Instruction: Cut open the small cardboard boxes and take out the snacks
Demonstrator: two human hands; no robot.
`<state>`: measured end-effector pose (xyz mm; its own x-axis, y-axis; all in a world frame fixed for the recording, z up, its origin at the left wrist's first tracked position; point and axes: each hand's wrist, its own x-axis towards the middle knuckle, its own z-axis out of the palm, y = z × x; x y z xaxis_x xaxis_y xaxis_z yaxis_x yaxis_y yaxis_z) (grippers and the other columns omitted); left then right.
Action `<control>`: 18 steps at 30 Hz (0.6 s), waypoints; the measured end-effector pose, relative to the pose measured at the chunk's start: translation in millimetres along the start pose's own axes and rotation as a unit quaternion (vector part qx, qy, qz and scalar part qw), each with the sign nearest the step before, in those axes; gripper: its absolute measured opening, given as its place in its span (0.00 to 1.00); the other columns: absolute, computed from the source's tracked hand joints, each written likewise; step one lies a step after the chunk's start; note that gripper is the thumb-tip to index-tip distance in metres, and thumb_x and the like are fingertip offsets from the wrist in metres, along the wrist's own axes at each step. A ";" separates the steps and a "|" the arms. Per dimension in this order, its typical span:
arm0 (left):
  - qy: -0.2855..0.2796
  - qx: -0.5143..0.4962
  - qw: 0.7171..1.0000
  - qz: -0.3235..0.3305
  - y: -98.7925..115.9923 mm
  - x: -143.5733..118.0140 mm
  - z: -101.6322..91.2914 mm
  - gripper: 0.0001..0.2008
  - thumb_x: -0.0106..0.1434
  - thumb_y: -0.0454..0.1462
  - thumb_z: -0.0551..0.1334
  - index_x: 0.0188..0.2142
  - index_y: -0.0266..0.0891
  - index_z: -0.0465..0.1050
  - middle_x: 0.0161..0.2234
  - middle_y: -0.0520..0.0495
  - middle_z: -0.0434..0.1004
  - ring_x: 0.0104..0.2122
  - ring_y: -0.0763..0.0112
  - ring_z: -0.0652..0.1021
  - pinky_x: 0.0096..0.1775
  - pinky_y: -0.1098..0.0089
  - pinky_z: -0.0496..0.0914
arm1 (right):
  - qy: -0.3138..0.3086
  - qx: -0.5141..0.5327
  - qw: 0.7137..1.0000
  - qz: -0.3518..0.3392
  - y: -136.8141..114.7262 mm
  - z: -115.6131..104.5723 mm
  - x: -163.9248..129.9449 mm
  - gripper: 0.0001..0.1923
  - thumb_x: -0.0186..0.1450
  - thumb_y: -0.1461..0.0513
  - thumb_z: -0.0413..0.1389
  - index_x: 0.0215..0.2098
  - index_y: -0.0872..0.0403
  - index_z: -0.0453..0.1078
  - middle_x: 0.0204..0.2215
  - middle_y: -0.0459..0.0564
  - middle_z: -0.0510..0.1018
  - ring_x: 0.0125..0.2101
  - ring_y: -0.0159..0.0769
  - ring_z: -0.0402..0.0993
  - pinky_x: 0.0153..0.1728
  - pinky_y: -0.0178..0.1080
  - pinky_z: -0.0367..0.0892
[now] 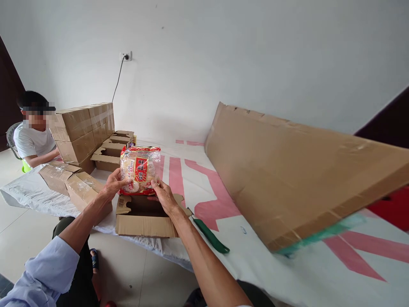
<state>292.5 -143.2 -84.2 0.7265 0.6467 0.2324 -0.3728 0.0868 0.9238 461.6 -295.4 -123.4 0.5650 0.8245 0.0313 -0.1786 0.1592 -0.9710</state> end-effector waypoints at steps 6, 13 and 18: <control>0.001 -0.004 1.000 0.002 -1.3 1.8 -1.0 0.36 0.42 0.39 0.85 0.49 0.37 0.75 0.45 0.41 0.88 0.46 0.52 0.86 0.48 0.57 0.80 | -0.003 -0.004 1.000 0.003 0.4 -1.5 2.3 0.28 0.59 0.40 0.68 0.50 0.46 0.79 0.48 0.50 0.87 0.49 0.53 0.85 0.37 0.51 0.86; 0.003 -0.005 1.000 -0.005 -1.2 1.5 -0.6 0.36 0.42 0.41 0.85 0.49 0.37 0.76 0.45 0.41 0.88 0.46 0.52 0.86 0.48 0.57 0.80 | -0.004 -0.005 1.000 0.005 0.2 -1.7 2.0 0.27 0.58 0.39 0.69 0.46 0.46 0.79 0.47 0.50 0.88 0.48 0.53 0.85 0.36 0.49 0.86; 0.005 -0.002 1.000 0.000 0.6 0.4 0.8 0.36 0.42 0.42 0.85 0.48 0.37 0.76 0.46 0.41 0.88 0.47 0.51 0.86 0.48 0.58 0.80 | -0.004 0.001 1.000 0.002 -1.3 0.2 0.1 0.28 0.57 0.39 0.69 0.47 0.46 0.78 0.48 0.50 0.87 0.49 0.53 0.85 0.37 0.50 0.86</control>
<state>293.0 -143.5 -83.3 0.7213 0.6538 0.2289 -0.3746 0.0902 0.9228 461.8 -295.4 -122.1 0.5579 0.8294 0.0288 -0.1830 0.1567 -0.9705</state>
